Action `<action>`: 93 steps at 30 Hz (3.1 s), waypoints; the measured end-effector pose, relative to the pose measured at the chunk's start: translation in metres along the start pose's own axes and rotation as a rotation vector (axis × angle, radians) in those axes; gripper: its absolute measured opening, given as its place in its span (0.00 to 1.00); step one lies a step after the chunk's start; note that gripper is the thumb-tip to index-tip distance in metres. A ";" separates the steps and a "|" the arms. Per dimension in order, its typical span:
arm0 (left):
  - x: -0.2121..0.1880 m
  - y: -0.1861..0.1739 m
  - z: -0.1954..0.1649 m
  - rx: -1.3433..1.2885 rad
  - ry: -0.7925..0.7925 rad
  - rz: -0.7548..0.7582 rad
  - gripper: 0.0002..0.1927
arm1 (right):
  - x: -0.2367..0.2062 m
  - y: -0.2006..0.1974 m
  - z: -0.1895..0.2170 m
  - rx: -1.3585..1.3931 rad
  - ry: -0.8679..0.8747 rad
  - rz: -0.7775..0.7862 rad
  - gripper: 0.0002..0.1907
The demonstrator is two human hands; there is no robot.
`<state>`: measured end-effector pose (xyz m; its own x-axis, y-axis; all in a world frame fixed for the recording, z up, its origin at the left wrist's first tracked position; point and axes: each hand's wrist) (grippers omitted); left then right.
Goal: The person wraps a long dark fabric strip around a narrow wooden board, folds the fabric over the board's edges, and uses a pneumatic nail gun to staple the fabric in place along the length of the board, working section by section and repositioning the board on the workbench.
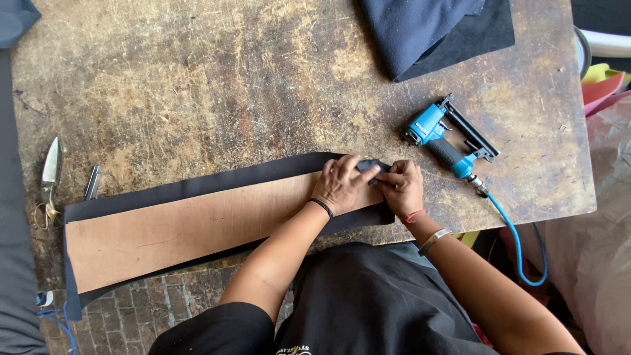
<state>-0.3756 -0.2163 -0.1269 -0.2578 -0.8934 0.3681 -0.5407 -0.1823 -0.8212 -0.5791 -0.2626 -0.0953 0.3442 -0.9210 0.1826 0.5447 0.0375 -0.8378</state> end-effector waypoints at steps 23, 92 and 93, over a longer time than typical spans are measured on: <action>0.005 -0.020 -0.009 -0.194 0.023 -0.018 0.10 | 0.101 -0.070 -0.061 -0.369 0.504 0.518 0.54; 0.053 0.005 -0.029 0.099 -0.728 0.139 0.43 | 0.090 -0.007 -0.033 0.230 -0.406 0.827 0.12; 0.052 0.006 -0.028 0.084 -0.726 0.158 0.45 | 0.101 -0.001 -0.027 0.254 -0.502 0.865 0.13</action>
<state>-0.4148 -0.2525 -0.1005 0.2821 -0.9527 -0.1135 -0.4707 -0.0343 -0.8816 -0.5653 -0.3661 -0.0902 0.9431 -0.2743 -0.1878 0.0848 0.7448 -0.6619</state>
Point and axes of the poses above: each hand's wrist, its own x-axis towards the middle knuckle, its own y-axis out of the palm, z = x × y, and after that the axes turned 10 degrees about -x, right-handed
